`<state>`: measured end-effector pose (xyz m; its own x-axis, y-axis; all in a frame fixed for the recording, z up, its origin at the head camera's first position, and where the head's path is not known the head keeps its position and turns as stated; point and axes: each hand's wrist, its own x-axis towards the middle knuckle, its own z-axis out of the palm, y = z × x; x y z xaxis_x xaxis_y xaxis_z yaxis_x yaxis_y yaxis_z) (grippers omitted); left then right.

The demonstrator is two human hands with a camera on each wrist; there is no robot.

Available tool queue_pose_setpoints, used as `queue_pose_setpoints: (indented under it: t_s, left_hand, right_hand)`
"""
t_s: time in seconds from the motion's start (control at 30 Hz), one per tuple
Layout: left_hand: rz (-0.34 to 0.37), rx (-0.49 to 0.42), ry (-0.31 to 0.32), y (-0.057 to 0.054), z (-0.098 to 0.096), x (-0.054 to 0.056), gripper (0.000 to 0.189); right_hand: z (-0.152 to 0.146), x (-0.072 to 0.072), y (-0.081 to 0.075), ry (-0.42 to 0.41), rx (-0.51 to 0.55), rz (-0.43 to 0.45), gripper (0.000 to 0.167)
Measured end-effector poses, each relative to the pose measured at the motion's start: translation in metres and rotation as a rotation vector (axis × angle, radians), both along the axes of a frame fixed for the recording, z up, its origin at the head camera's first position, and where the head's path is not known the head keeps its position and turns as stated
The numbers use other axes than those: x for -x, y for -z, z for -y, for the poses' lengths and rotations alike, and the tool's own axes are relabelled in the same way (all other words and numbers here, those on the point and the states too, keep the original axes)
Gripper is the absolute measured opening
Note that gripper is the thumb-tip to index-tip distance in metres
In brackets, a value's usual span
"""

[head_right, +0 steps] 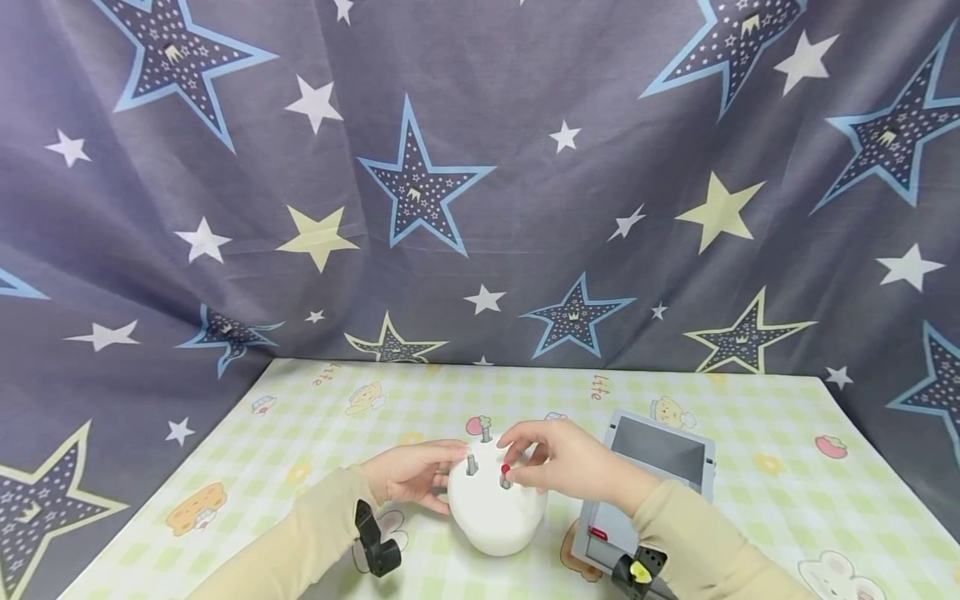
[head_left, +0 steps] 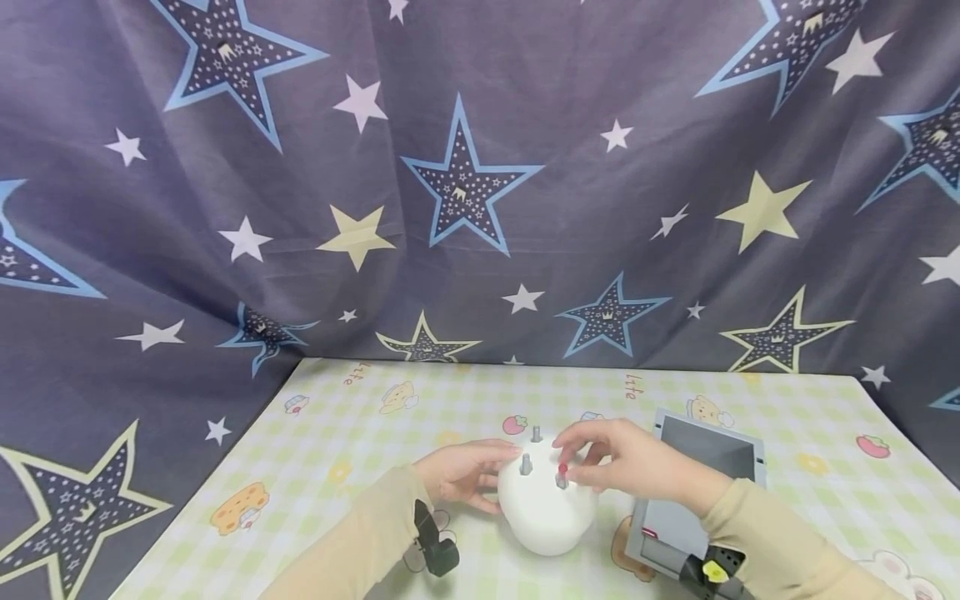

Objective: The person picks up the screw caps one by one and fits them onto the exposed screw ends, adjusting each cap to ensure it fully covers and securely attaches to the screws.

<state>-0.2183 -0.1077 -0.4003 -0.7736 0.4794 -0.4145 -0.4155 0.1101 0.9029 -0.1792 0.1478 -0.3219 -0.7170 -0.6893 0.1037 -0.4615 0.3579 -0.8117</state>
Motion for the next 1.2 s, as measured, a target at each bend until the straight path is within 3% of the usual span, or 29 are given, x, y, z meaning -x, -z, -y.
queue_pose_setpoints:
  t_s: [0.23,0.47,0.7,1.2]
  left_hand:
    - [-0.005,0.001,-0.001,-0.003,-0.001,-0.002,0.044]
    - [-0.013,0.008,-0.002,-0.005,-0.001,-0.004,0.047]
    - [-0.017,0.009,0.000,-0.005,0.000,-0.005,0.050]
    - [-0.011,0.003,0.017,-0.005,0.001,-0.004,0.052]
  right_hand:
    - [-0.008,0.000,-0.004,-0.007,-0.012,0.034,0.033]
    - [-0.016,0.005,-0.002,-0.022,-0.026,0.179,0.030]
    - [-0.026,0.012,0.002,-0.068,-0.063,0.261,0.026]
    - [-0.037,0.020,-0.007,0.042,-0.120,0.336,0.037]
